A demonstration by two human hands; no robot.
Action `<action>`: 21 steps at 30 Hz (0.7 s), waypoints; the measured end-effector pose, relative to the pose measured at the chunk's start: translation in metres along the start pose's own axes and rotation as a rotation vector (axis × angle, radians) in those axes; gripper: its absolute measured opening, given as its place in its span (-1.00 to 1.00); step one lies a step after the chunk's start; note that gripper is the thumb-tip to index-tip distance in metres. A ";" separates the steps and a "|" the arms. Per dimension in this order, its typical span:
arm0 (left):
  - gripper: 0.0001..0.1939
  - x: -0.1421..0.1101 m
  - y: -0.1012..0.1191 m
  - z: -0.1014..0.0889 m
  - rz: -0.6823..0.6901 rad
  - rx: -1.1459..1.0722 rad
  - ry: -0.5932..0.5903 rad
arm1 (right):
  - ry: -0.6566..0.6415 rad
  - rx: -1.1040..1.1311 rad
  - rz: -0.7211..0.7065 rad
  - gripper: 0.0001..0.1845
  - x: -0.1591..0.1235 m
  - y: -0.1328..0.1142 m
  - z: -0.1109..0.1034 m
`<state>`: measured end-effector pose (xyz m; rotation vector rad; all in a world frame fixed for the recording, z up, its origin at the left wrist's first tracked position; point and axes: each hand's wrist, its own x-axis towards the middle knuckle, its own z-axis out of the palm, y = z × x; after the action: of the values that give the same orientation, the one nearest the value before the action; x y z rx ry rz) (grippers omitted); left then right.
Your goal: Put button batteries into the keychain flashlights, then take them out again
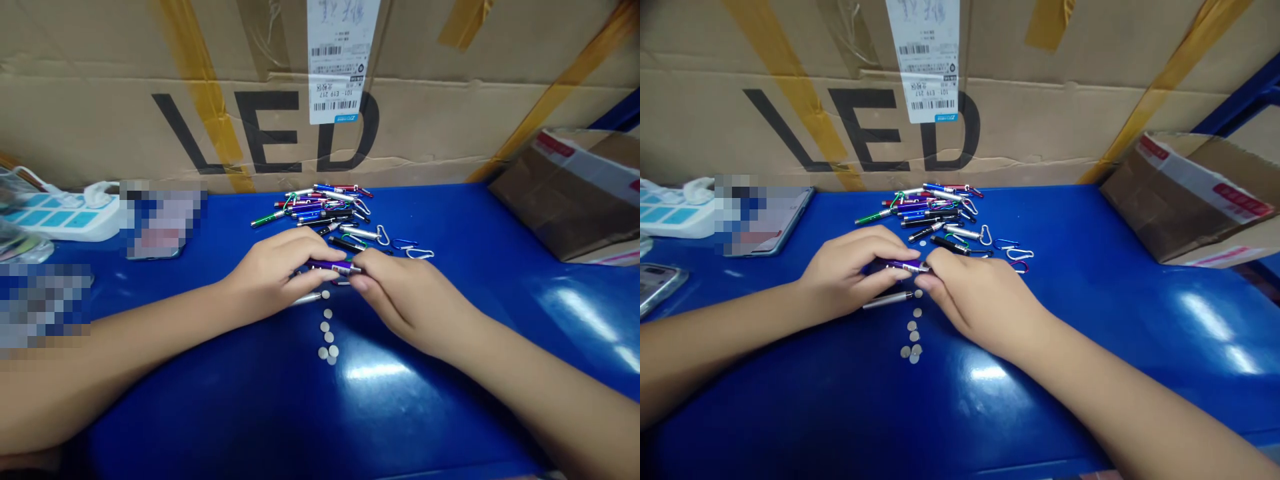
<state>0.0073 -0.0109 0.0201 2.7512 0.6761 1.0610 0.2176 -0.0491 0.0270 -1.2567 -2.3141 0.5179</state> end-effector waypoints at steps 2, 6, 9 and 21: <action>-0.84 0.001 0.002 0.000 -0.054 -0.027 -0.019 | -0.017 -0.086 -0.070 -0.64 0.000 0.002 -0.002; -0.86 -0.001 0.004 0.000 -0.025 -0.009 -0.016 | -0.080 0.146 -0.059 -0.58 0.001 -0.001 -0.002; -0.86 -0.002 0.004 0.001 0.004 0.014 -0.014 | -0.087 0.266 -0.010 -0.54 0.003 -0.003 -0.003; -0.80 -0.003 -0.010 0.007 -0.185 0.017 -0.123 | -0.175 -0.305 -0.153 -0.82 0.010 0.027 0.006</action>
<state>0.0065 -0.0025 0.0100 2.6778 0.9033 0.8444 0.2278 -0.0273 0.0096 -1.1917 -2.6898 0.2360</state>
